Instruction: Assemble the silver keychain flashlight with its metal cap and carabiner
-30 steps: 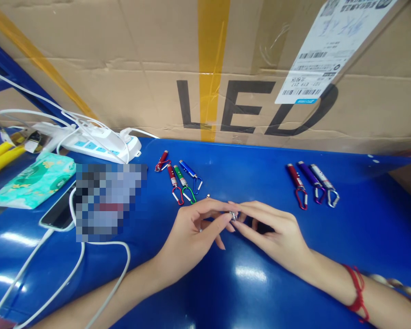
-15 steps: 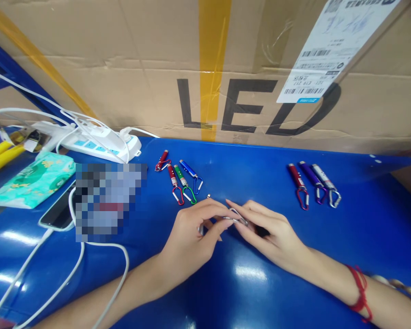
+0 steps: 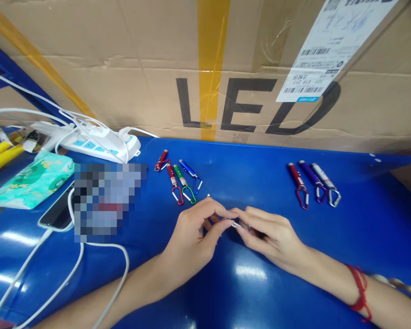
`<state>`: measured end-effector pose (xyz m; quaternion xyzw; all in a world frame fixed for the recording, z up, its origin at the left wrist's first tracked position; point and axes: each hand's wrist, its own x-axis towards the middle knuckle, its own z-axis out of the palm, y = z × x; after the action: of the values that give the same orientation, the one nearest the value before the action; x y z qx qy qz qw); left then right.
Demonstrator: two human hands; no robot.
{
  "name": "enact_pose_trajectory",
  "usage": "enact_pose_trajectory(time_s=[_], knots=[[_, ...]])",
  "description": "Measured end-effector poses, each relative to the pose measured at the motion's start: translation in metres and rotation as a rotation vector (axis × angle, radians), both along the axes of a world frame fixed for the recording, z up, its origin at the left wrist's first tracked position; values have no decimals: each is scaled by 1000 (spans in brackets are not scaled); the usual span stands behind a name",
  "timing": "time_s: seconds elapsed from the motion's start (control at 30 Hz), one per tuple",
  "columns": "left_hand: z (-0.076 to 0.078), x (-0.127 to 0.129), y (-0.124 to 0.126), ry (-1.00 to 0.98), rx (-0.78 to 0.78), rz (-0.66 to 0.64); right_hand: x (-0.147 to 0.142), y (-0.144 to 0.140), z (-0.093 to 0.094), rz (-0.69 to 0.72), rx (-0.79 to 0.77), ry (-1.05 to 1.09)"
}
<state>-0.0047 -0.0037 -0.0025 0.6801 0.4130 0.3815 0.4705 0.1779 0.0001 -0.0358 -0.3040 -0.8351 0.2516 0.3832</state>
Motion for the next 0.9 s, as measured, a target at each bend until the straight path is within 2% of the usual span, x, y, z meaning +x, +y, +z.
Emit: enact_pose_trajectory(time_s=[0.3, 0.43, 0.6, 0.9], knots=[[1, 1, -2, 24, -60, 34, 0, -1, 3, -56, 26, -17], [3, 4, -2, -26, -210, 119, 0, -2, 4, -91, 38, 5], [3, 6, -4, -192, -466, 115, -2, -5, 7, -108, 46, 47], [5, 10, -7, -334, -646, 132, -8, -11, 11, -114, 65, 114]])
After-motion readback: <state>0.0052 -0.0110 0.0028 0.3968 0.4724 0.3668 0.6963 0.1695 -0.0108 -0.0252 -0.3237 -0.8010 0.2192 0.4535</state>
